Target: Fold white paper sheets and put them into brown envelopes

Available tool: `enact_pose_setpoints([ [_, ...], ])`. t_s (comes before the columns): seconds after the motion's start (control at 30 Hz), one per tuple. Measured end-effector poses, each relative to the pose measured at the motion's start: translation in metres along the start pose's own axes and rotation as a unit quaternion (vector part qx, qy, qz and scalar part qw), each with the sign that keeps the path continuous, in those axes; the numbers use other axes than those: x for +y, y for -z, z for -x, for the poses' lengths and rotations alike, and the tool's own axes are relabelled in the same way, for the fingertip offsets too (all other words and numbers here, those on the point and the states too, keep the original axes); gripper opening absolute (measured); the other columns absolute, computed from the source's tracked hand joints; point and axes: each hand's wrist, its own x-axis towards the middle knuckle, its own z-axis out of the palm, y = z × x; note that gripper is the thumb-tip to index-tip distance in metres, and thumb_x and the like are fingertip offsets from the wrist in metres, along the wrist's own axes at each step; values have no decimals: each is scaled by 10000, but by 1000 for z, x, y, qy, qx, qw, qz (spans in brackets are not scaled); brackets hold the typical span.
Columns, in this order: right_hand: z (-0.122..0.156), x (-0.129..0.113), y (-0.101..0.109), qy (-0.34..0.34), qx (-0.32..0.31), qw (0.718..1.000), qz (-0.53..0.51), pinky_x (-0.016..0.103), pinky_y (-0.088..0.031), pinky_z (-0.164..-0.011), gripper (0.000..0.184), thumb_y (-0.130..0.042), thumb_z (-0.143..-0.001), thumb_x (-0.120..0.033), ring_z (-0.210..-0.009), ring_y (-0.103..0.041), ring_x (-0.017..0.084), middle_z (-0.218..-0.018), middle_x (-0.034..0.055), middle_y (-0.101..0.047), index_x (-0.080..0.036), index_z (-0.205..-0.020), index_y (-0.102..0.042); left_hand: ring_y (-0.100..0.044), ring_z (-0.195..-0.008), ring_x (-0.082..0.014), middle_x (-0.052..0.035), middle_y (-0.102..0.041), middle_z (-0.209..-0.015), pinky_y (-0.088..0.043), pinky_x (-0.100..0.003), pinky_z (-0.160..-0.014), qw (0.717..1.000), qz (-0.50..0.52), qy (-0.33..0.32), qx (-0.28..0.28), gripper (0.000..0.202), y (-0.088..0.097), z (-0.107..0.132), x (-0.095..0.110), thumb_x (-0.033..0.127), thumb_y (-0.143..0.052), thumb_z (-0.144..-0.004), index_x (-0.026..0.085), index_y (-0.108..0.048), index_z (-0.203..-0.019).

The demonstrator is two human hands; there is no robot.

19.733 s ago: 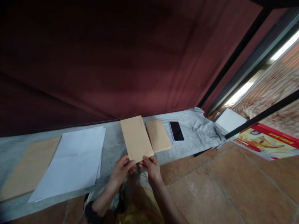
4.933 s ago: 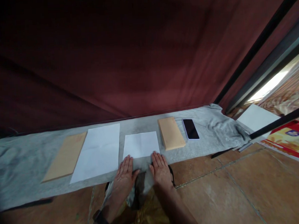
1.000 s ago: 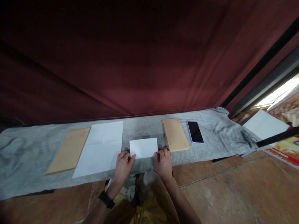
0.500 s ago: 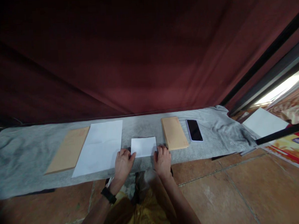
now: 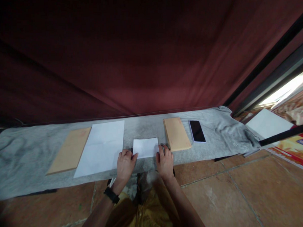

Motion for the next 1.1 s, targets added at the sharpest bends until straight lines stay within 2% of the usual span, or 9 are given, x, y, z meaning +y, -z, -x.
enact_pose_setpoints([
  [0.17,2,3,4,41,-46,998,4,426,-392,-876,442,-420,-1018,-233,-1110,-523,287,-1523,93,-479,-319,-1435,-538,-569,-956,-317,-148,-631,-990,-471,-450,-870,1000,-25,10,14,199,2,2,7,323,-505,-958,161,-619,-974],
  [0.3,1,5,5,57,-58,997,13,414,-383,-878,422,-438,-1015,-212,-1108,-519,281,-1492,69,-533,-304,-1400,-583,-588,-1053,-336,-177,-623,-1139,-489,-484,-902,999,-33,7,31,245,4,4,12,263,-514,-953,137,-597,-1147],
  [0.4,1,6,4,64,-54,996,24,399,-381,-888,413,-452,-1017,-204,-1118,-522,269,-1462,57,-566,-300,-1395,-591,-563,-1212,-325,-195,-572,-1332,-488,-494,-999,996,-10,-71,51,317,-3,5,13,145,-474,-946,135,-579,-1245],
  [0.5,1,6,3,68,-49,996,32,393,-386,-902,408,-457,-1025,-214,-1131,-529,264,-1455,55,-574,-298,-1402,-586,-516,-1344,-259,-150,-538,-1448,-470,-432,-1095,985,16,-165,43,385,-15,13,14,74,-422,-949,158,-576,-1291],
  [0.6,1,6,3,70,-44,996,35,394,-400,-908,402,-453,-1028,-220,-1130,-539,263,-1451,57,-579,-298,-1396,-593,-477,-1407,-232,-106,-533,-1498,-451,-426,-1140,975,27,-222,11,376,-24,27,19,152,-423,-994,177,-557,-1345],
  [0.77,1,6,4,71,-36,996,38,418,-420,-962,400,-438,-1025,-206,-1186,-539,269,-1454,73,-575,-276,-1378,-612,-404,-1468,-254,-121,-476,-1559,-366,-480,-1209,968,-12,-247,-30,509,-27,45,26,314,-492,-1000,145,-447,-1479],
  [0.83,4,0,3,86,-27,995,34,460,-398,-1033,401,-422,-1026,-206,-1285,-496,290,-1483,81,-551,-244,-1377,-611,-361,-1493,-257,-122,-439,-1585,-342,-476,-1224,967,-28,-251,-38,549,-28,47,25,330,-503,-990,134,-428,-1498],
  [0.93,12,-17,0,132,-30,991,8,506,-298,-1167,408,-398,-1039,-237,-1416,-408,285,-1503,80,-538,-202,-1396,-592,-337,-1505,-246,-134,-425,-1592,-313,-462,-1238,963,-50,-260,-43,544,-34,49,20,280,-473,-982,113,-433,-1498],
  [1.1,27,-41,-5,164,-80,983,-23,454,-281,-1220,493,-337,-1059,-250,-1431,-436,212,-1515,101,-528,-138,-1531,-420,-365,-1490,-210,-160,-450,-1569,-310,-432,-1238,962,-79,-260,-28,572,-45,53,15,129,-401,-944,74,-402,-1513],
])
